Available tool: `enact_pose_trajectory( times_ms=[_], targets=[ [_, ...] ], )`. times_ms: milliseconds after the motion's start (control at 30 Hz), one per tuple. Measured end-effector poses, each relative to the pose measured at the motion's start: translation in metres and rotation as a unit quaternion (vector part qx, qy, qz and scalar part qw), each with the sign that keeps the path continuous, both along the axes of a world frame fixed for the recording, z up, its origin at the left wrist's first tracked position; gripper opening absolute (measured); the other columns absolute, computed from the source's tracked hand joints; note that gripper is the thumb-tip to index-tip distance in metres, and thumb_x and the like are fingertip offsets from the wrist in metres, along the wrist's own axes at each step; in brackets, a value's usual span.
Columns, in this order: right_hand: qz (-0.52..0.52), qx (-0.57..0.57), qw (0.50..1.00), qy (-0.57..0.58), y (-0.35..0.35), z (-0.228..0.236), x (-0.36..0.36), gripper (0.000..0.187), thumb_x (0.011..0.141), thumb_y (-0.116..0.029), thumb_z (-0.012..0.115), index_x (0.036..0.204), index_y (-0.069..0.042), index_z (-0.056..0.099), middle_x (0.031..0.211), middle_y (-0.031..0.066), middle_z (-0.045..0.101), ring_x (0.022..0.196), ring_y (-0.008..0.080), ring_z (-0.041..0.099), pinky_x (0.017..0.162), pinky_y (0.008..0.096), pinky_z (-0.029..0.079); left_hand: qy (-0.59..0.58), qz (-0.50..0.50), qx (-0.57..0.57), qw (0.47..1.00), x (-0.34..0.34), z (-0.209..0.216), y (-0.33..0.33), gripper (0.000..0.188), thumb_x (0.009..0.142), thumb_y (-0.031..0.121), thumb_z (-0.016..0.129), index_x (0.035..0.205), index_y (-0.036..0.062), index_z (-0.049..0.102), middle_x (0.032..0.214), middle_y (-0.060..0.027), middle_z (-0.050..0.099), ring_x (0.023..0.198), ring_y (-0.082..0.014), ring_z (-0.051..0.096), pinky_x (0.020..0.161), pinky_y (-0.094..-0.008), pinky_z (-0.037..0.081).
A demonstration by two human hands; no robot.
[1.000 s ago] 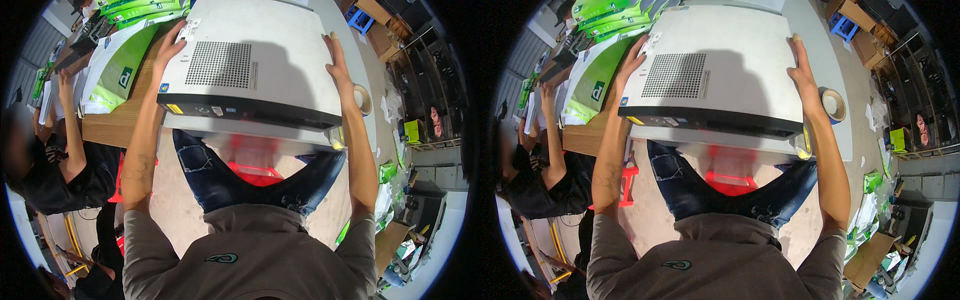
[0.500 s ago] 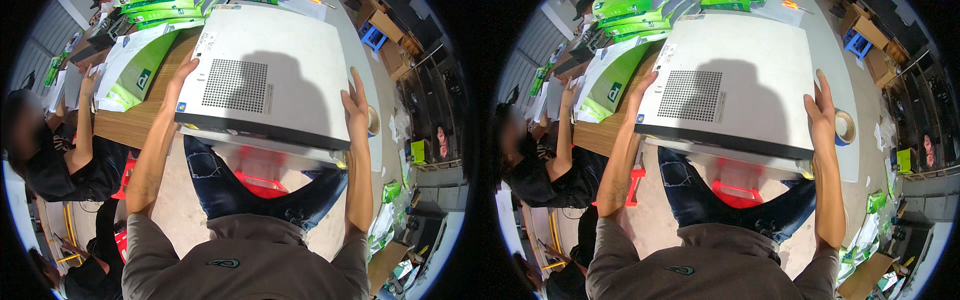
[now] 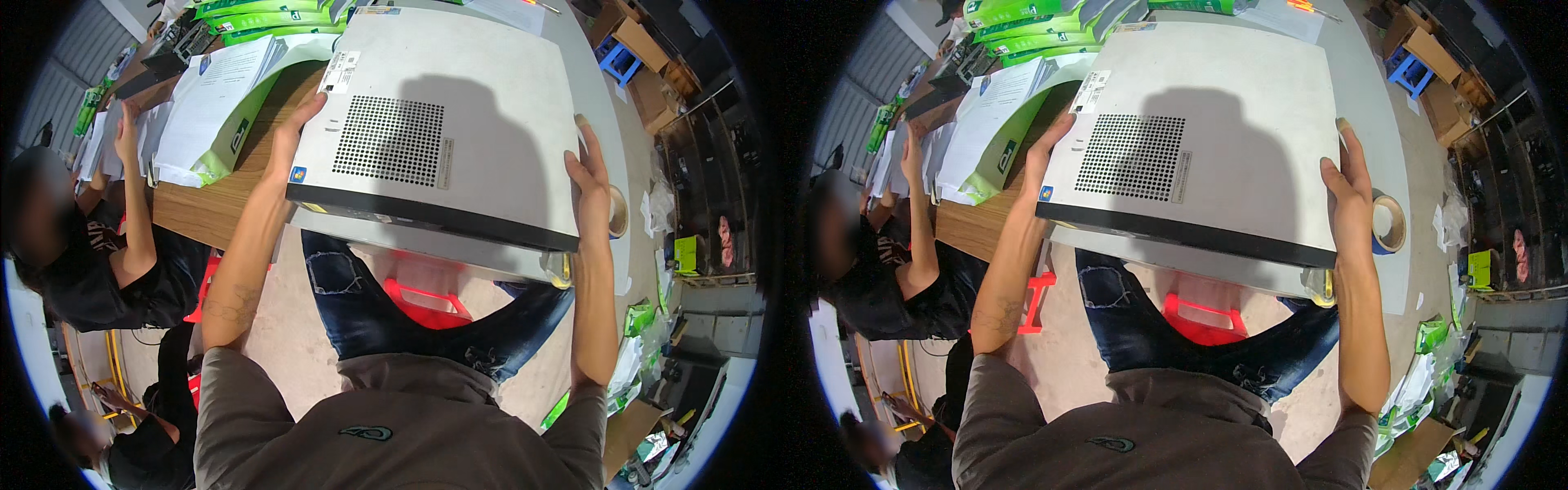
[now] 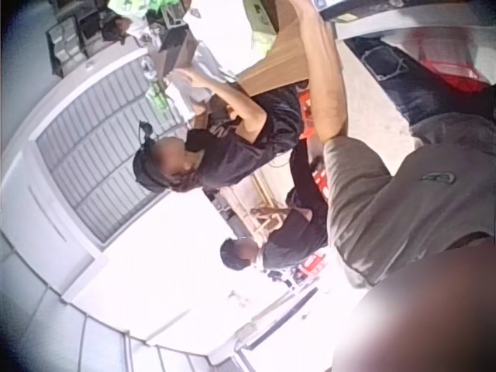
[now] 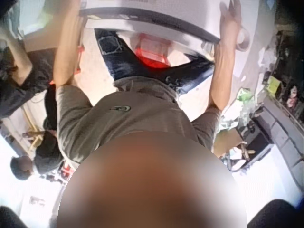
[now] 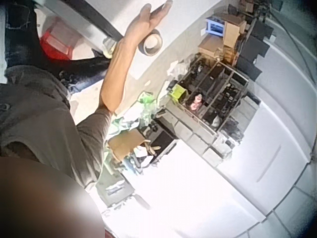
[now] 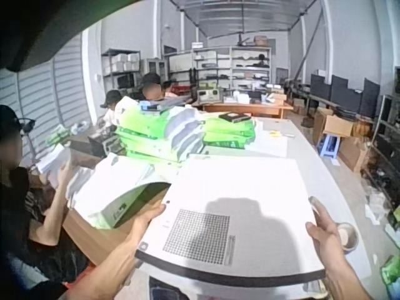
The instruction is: The person disassembles a computer by opening the desktop casing, removing internal metal components, and detaching blue cables from the motherboard using a screwdriver.
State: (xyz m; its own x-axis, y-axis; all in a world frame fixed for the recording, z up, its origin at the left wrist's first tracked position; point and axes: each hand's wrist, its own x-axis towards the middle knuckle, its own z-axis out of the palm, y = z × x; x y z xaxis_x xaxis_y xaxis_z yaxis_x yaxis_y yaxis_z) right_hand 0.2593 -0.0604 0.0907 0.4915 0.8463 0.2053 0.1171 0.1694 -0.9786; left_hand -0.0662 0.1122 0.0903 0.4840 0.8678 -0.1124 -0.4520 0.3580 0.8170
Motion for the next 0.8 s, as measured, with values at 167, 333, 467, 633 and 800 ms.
enact_pose_trajectory(
  times_ms=[167,333,467,633,800],
  targets=[
    [0.009,-0.018,0.997,0.074,0.005,-0.006,0.011,0.061,0.091,-0.010,0.056,0.147,-0.001,0.034,0.150,0.0200,0.035,0.141,0.0253,0.030,0.116,0.0320,0.019,-0.018,-0.022,0.011,1.000,-0.001,-0.005,0.006,0.053,0.096,0.023,0.049,0.145,0.0031,0.038,0.127,-0.0171,0.058,0.105,-0.0240,0.064,0.088,-0.0322,0.055],
    [-0.003,-0.016,0.998,0.055,0.004,-0.011,0.013,0.062,0.091,-0.011,0.059,0.147,0.000,0.035,0.148,0.0201,0.038,0.136,0.0247,0.036,0.115,0.0318,0.021,0.000,-0.026,-0.026,0.999,-0.004,-0.008,0.001,0.056,0.097,0.023,0.050,0.147,0.0069,0.034,0.132,-0.0163,0.055,0.111,-0.0254,0.061,0.093,-0.0345,0.053],
    [-0.007,-0.003,0.998,0.062,-0.007,-0.008,0.020,0.060,0.090,-0.007,0.060,0.146,0.001,0.038,0.143,0.0174,0.045,0.133,0.0231,0.040,0.113,0.0315,0.025,0.036,-0.006,0.029,0.999,-0.002,-0.015,-0.003,0.056,0.096,0.024,0.051,0.148,0.0095,0.035,0.132,-0.0148,0.055,0.110,-0.0228,0.061,0.091,-0.0314,0.052],
    [-0.009,-0.003,0.998,0.060,-0.015,0.001,0.014,0.058,0.090,-0.006,0.059,0.144,0.002,0.040,0.145,0.0161,0.045,0.133,0.0236,0.042,0.113,0.0318,0.027,0.060,-0.005,0.091,0.994,0.002,-0.016,-0.012,0.064,0.094,0.028,0.052,0.151,0.0092,0.029,0.147,-0.0119,0.042,0.127,-0.0223,0.048,0.105,-0.0309,0.039],
    [-0.005,-0.007,0.999,0.034,-0.022,0.010,0.011,0.057,0.090,-0.007,0.058,0.143,0.003,0.041,0.147,0.0160,0.043,0.136,0.0240,0.040,0.115,0.0340,0.026,0.124,-0.014,0.105,0.987,-0.008,-0.008,-0.019,0.069,0.095,0.034,0.046,0.153,0.0058,0.022,0.156,-0.0155,0.027,0.144,-0.0263,0.027,0.116,-0.0349,0.020]
  ],
)
